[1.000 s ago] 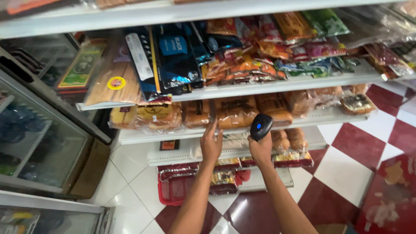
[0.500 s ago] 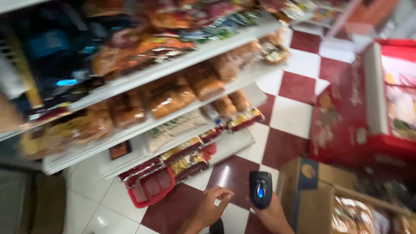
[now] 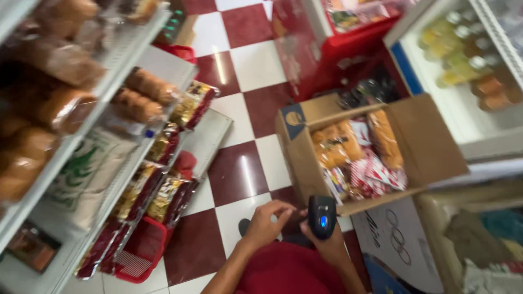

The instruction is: The person repeatedly picks packaged bread and snack items from a cardboard box, scans them with a handheld barcode scanner, and places them onto wire shelves or into a freezer compartment. The process is repeated for multiple items of different brands and packaging colors.

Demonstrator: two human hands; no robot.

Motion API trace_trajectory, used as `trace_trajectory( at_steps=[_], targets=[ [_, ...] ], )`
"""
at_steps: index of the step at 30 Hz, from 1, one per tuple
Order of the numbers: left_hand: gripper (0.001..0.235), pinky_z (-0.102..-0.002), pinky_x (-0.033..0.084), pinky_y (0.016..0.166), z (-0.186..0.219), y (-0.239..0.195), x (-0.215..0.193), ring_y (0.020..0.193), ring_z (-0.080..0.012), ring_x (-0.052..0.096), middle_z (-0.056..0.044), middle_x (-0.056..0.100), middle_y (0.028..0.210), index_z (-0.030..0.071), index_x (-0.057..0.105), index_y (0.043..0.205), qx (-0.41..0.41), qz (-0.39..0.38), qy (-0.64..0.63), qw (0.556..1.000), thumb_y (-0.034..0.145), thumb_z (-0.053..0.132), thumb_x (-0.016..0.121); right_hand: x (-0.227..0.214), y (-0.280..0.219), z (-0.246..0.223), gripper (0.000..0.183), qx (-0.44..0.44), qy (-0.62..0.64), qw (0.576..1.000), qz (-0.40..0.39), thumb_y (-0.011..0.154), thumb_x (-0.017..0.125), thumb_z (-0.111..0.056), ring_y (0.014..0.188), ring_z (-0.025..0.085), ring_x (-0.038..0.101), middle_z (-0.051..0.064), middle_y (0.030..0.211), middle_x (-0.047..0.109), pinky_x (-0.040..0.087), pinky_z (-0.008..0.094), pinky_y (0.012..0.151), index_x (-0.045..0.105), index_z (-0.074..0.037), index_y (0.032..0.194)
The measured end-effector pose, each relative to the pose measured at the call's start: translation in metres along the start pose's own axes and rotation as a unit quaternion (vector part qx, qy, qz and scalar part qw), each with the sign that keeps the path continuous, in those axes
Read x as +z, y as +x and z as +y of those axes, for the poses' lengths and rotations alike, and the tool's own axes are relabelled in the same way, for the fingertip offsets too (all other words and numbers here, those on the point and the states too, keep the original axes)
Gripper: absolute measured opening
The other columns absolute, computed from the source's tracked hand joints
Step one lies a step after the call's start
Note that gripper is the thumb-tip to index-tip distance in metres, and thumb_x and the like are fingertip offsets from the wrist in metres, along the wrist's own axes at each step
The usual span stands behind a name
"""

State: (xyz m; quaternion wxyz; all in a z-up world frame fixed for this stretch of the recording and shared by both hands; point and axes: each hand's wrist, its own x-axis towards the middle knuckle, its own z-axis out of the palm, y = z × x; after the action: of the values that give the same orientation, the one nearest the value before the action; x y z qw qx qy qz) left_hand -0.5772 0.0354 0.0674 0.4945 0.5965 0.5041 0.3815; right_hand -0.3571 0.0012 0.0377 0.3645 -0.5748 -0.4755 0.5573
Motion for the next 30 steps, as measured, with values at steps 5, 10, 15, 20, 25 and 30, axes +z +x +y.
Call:
trace_trajectory(
  at_steps=[5, 10, 15, 20, 25, 30],
  targets=[
    [0.020, -0.033, 0.057, 0.070, -0.039, 0.048, 0.074, 0.076, -0.0187, 0.073, -0.009, 0.076, 0.092, 0.005, 0.075, 0.107, -0.020, -0.066, -0.013, 0.997, 0.097, 0.020, 0.066, -0.055, 0.023, 0.047, 0.034, -0.057, 0.077, 0.989, 0.109, 0.085, 0.074, -0.005, 0.097, 0.009, 0.068, -0.001, 0.106, 0.073, 0.055, 0.027, 0.085, 0.065, -0.005, 0.118],
    [0.021, -0.033, 0.057, 0.069, -0.076, 0.104, 0.153, 0.074, -0.0187, 0.072, -0.012, 0.076, 0.088, 0.006, 0.075, 0.108, 0.006, -0.113, 0.033, 0.993, 0.097, 0.022, 0.068, -0.118, 0.051, 0.111, 0.033, 0.013, 0.108, 0.973, 0.203, 0.089, 0.079, -0.006, 0.090, 0.014, 0.065, 0.005, 0.101, 0.070, 0.053, 0.030, 0.081, 0.070, -0.001, 0.120],
    [0.029, -0.038, 0.058, 0.074, -0.097, 0.173, 0.240, 0.082, -0.0257, 0.075, -0.013, 0.076, 0.095, 0.009, 0.069, 0.117, 0.058, -0.205, 0.076, 0.974, 0.094, 0.026, 0.069, -0.170, 0.084, 0.152, 0.034, 0.016, 0.184, 0.947, 0.262, 0.089, 0.078, -0.012, 0.094, 0.013, 0.071, 0.006, 0.109, 0.074, 0.057, 0.029, 0.084, 0.070, -0.001, 0.120],
    [0.057, -0.049, 0.055, 0.088, -0.098, 0.264, 0.305, 0.101, -0.0377, 0.071, -0.020, 0.075, 0.107, 0.016, 0.049, 0.143, 0.066, -0.302, 0.211, 0.927, 0.091, 0.027, 0.069, -0.214, 0.123, 0.141, 0.032, 0.051, 0.189, 0.941, 0.278, 0.095, 0.076, -0.016, 0.082, 0.017, 0.070, 0.013, 0.099, 0.074, 0.055, 0.032, 0.075, 0.074, 0.001, 0.122],
    [0.092, -0.051, 0.049, 0.101, -0.096, 0.327, 0.346, 0.117, -0.0466, 0.063, -0.033, 0.065, 0.120, 0.031, 0.018, 0.162, -0.023, -0.323, 0.254, 0.911, 0.088, 0.035, 0.073, -0.249, 0.157, 0.109, 0.035, 0.057, 0.152, 0.918, 0.363, 0.085, 0.080, -0.021, 0.082, 0.011, 0.072, 0.003, 0.097, 0.072, 0.058, 0.031, 0.067, 0.067, -0.006, 0.114],
    [0.090, -0.047, 0.045, 0.111, -0.115, 0.344, 0.373, 0.126, -0.0467, 0.058, -0.033, 0.061, 0.131, 0.036, 0.013, 0.163, -0.099, -0.307, 0.227, 0.919, 0.092, 0.042, 0.068, -0.279, 0.173, 0.108, 0.037, 0.094, 0.113, 0.919, 0.366, 0.082, 0.084, -0.027, 0.077, 0.014, 0.069, 0.005, 0.092, 0.073, 0.057, 0.031, 0.067, 0.069, -0.006, 0.108]
  ],
)
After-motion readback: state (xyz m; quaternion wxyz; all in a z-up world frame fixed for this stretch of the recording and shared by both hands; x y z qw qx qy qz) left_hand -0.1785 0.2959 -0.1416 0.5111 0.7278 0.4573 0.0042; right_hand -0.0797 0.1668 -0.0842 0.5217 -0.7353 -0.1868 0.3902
